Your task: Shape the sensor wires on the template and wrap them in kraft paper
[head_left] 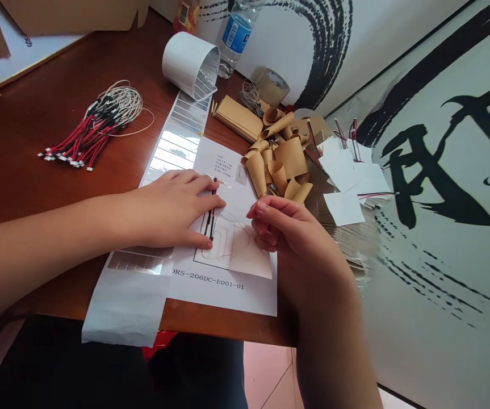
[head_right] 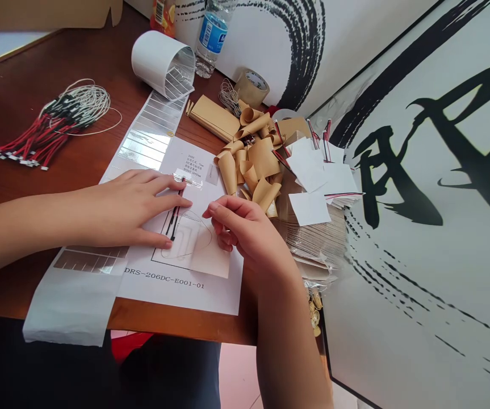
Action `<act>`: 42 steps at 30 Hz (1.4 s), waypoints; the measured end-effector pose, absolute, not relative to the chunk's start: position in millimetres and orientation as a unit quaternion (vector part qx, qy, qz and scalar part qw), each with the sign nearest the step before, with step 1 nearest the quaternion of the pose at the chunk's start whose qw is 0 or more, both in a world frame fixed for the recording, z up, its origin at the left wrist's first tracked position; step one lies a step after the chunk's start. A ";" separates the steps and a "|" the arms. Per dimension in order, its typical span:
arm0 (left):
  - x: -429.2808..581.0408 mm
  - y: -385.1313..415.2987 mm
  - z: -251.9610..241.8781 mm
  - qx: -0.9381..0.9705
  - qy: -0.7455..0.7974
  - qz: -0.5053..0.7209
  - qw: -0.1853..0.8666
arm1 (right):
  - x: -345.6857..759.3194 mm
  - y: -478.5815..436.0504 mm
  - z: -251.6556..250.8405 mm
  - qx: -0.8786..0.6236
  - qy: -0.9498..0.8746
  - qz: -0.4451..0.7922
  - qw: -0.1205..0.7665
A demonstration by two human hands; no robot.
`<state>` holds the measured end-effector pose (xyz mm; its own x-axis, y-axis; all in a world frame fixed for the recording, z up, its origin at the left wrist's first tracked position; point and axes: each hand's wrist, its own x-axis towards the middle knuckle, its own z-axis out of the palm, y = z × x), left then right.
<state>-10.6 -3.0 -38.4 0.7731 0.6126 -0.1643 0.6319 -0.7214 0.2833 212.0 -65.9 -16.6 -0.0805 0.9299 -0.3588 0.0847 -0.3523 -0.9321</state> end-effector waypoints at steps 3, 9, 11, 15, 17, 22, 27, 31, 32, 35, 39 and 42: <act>-10.5 -2.4 -39.3 0.927 0.335 -0.025 0.166 | 212.6 -66.5 -15.3 -0.560 -0.427 0.598 0.383; -10.4 -1.8 -38.8 0.927 0.336 -0.027 0.166 | 223.7 -58.0 -8.5 -0.526 -0.387 0.621 0.433; -10.7 -1.9 -38.5 0.926 0.338 -0.027 0.168 | 227.6 -55.5 -7.7 -0.526 -0.393 0.610 0.443; -11.1 -1.8 -38.7 0.925 0.337 -0.023 0.173 | 226.8 -60.0 -11.0 -0.573 -0.453 0.529 0.431; -11.1 -1.6 -39.2 0.925 0.337 -0.022 0.173 | 223.6 -64.3 -14.6 -0.610 -0.508 0.472 0.385; -11.3 -1.8 -40.4 0.929 0.333 -0.026 0.161 | 216.4 -64.7 -26.3 -0.634 -0.623 0.336 0.312; -11.4 -2.2 -40.5 0.930 0.332 -0.026 0.155 | 207.7 -59.8 -36.7 -0.599 -0.729 0.219 0.249; -11.4 -2.4 -40.5 0.930 0.331 -0.028 0.158 | 199.6 -61.7 -41.8 -0.572 -0.763 0.150 0.261; -11.4 -2.4 -40.6 0.930 0.331 -0.029 0.158 | 198.3 -62.0 -42.9 -0.570 -0.767 0.136 0.263; -11.3 -2.3 -40.8 0.930 0.332 -0.028 0.155 | 196.8 -61.3 -45.6 -0.574 -0.770 0.108 0.256; -10.6 -3.3 -38.8 0.929 0.335 -0.037 0.152 | 197.4 -59.7 -47.4 -0.582 -0.769 0.101 0.246; -9.9 -4.2 -36.3 0.928 0.336 -0.039 0.153 | 196.9 -60.6 -48.2 -0.572 -0.772 0.102 0.259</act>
<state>-9.9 -4.2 -36.3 0.7709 0.6122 -0.1759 0.6362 -0.7272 0.2576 196.9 -60.6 -48.2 -0.2123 0.9353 0.2830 0.8295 0.3256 -0.4538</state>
